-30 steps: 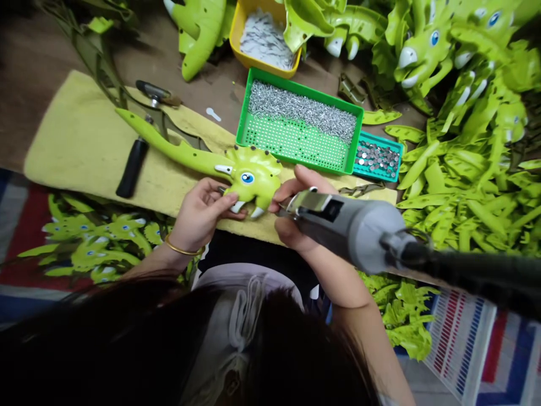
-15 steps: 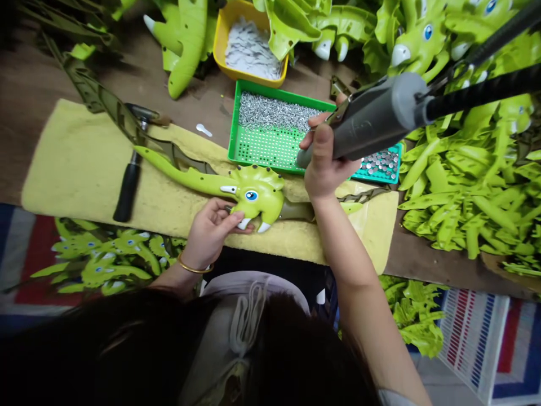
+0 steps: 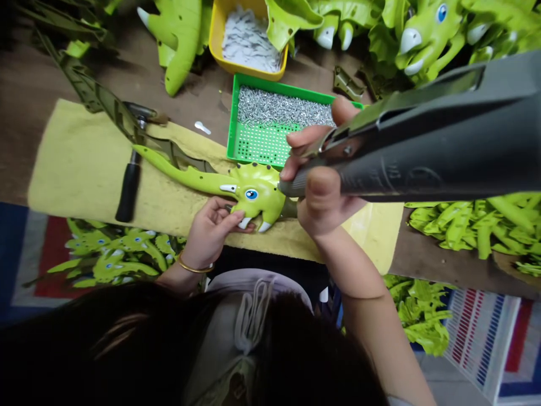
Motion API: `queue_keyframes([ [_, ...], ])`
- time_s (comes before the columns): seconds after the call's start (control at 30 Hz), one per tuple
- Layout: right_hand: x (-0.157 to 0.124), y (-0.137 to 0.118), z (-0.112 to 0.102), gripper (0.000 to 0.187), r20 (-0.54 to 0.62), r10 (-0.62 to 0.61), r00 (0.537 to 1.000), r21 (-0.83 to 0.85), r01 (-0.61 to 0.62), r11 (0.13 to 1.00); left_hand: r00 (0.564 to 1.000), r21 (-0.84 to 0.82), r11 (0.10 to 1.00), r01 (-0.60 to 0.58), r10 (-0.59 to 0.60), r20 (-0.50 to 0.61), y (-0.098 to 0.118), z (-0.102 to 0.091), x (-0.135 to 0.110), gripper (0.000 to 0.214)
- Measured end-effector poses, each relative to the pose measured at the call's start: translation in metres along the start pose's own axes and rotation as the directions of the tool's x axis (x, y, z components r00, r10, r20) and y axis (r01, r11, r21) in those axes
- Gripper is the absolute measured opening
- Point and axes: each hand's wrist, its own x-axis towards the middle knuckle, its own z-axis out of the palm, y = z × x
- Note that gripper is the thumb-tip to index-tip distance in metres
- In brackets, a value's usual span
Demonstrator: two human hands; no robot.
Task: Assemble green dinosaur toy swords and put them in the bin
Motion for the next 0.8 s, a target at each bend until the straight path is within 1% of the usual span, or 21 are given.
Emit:
queue_keyframes([
  [0.1,-0.009,0.004,-0.001,0.038,0.037,0.021,0.999,-0.001,-0.021,1.0,1.0,-0.004,1.0,0.0,0.0,0.01,0.0,-0.001,-0.001,0.043],
  [0.23,-0.02,0.014,-0.007,0.037,0.186,0.051,0.981,-0.08,-0.036,0.996,1.0,-0.002,1.0,0.006,-0.006,0.018,-0.001,-0.001,-0.001,0.042],
  [0.33,-0.023,0.013,-0.01,0.042,0.28,0.058,0.958,-0.155,-0.014,0.988,1.0,0.004,1.0,0.004,-0.004,0.014,-0.002,-0.001,-0.001,0.042],
  [0.37,-0.021,0.012,-0.009,0.045,0.285,0.031,0.958,-0.166,0.017,0.986,1.0,0.001,1.0,0.004,-0.004,0.018,-0.002,-0.001,-0.002,0.041],
  [0.43,-0.013,0.012,-0.005,0.046,0.245,-0.014,0.969,-0.185,0.061,0.981,0.999,-0.007,1.0,0.011,-0.01,0.032,-0.001,-0.001,-0.002,0.04],
  [0.5,-0.001,0.018,0.001,0.042,0.123,-0.076,0.99,-0.17,0.096,0.981,0.999,-0.021,1.0,0.016,-0.015,0.047,0.001,-0.001,-0.002,0.04],
  [0.57,0.009,0.03,0.004,0.037,-0.003,-0.131,0.991,-0.179,0.128,0.975,0.999,-0.038,0.999,0.021,-0.019,0.051,0.003,-0.001,-0.001,0.041],
  [0.6,0.013,0.039,0.004,0.038,-0.031,-0.139,0.99,-0.22,0.129,0.967,0.998,-0.043,0.999,0.024,-0.022,0.051,0.004,-0.001,-0.001,0.042],
  [0.63,0.014,0.048,0.001,0.043,-0.033,-0.131,0.991,-0.277,0.117,0.954,0.998,-0.044,0.999,0.028,-0.025,0.05,0.004,-0.001,-0.001,0.043],
  [0.67,0.015,0.056,-0.003,0.048,0.0,-0.086,0.996,-0.338,0.081,0.938,0.998,-0.04,0.999,0.032,-0.03,0.049,0.005,-0.001,-0.001,0.044],
  [0.7,0.014,0.064,-0.01,0.054,0.06,-0.02,0.998,-0.382,0.041,0.923,0.998,-0.036,0.999,0.034,-0.032,0.047,0.005,-0.001,-0.001,0.044],
  [0.73,0.013,0.07,-0.018,0.057,0.134,0.062,0.989,-0.402,-0.003,0.916,0.998,-0.03,0.999,0.035,-0.033,0.047,0.005,-0.001,-0.001,0.045],
  [0.77,0.012,0.075,-0.026,0.059,0.217,0.142,0.966,-0.397,-0.046,0.917,0.998,-0.024,0.999,0.034,-0.032,0.047,0.004,-0.001,-0.001,0.045],
  [0.8,0.012,0.077,-0.034,0.059,0.292,0.197,0.936,-0.372,-0.079,0.925,0.999,-0.02,0.999,0.031,-0.03,0.045,0.003,-0.001,0.0,0.045],
])
